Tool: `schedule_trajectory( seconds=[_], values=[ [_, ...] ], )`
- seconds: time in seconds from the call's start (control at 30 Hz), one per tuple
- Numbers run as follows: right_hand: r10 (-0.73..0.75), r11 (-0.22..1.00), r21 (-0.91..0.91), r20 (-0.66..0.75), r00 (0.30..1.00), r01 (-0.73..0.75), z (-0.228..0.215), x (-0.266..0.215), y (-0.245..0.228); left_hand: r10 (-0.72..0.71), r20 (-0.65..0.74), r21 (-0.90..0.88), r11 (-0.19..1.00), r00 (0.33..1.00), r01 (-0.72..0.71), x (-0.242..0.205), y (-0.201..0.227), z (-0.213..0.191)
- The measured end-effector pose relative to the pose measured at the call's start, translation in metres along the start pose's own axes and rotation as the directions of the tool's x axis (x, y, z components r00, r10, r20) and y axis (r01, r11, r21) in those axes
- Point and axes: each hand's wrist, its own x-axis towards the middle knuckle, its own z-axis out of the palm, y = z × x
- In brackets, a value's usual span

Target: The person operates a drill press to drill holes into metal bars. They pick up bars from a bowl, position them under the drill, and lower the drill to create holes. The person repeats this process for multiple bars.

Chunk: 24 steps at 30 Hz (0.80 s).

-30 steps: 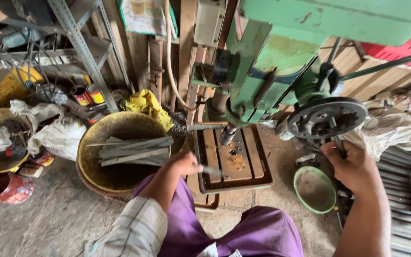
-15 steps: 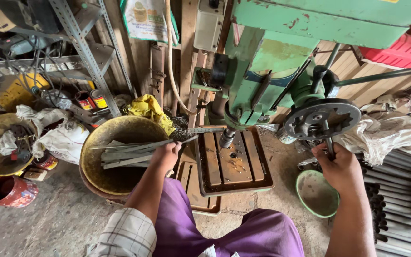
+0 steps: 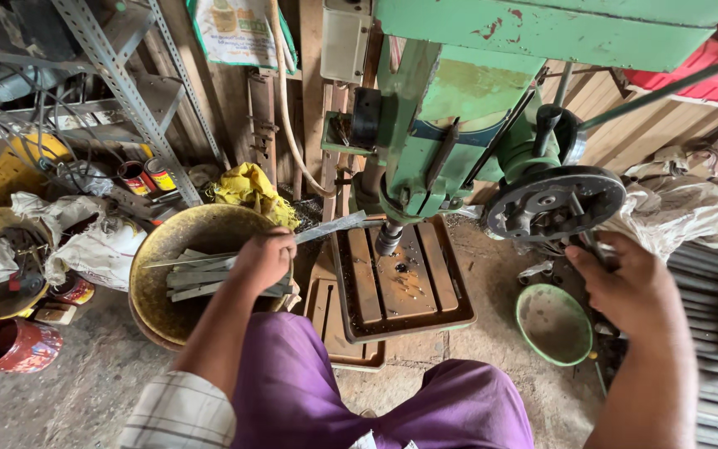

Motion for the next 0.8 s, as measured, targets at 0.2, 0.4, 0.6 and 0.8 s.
schedule_trajectory(
  seconds=[0.2, 0.4, 0.6, 0.8],
  values=[
    [0.041, 0.998, 0.050, 0.027, 0.999, -0.042, -0.007, -0.008, -0.018, -0.258, 0.394, 0.030, 0.963, 0.882, 0.268, -0.013, 0.066, -0.043],
    [0.050, 0.999, 0.004, 0.026, 0.998, -0.050, -0.008, -0.013, -0.023, -0.046, 0.598, -0.033, 0.996, 0.800, 0.082, -0.037, 0.119, 0.042],
    [-0.023, 1.000, 0.021, 0.038, 0.999, 0.022, -0.009, -0.015, -0.021, -0.030, 0.470, -0.131, 0.986, 0.882, 0.103, -0.061, 0.080, 0.104],
    [-0.081, 0.995, 0.062, 0.054, 0.995, 0.078, -0.010, -0.014, -0.016, 0.049, 0.232, -0.275, 0.961, 0.972, 0.018, -0.070, 0.049, 0.125]
  ],
)
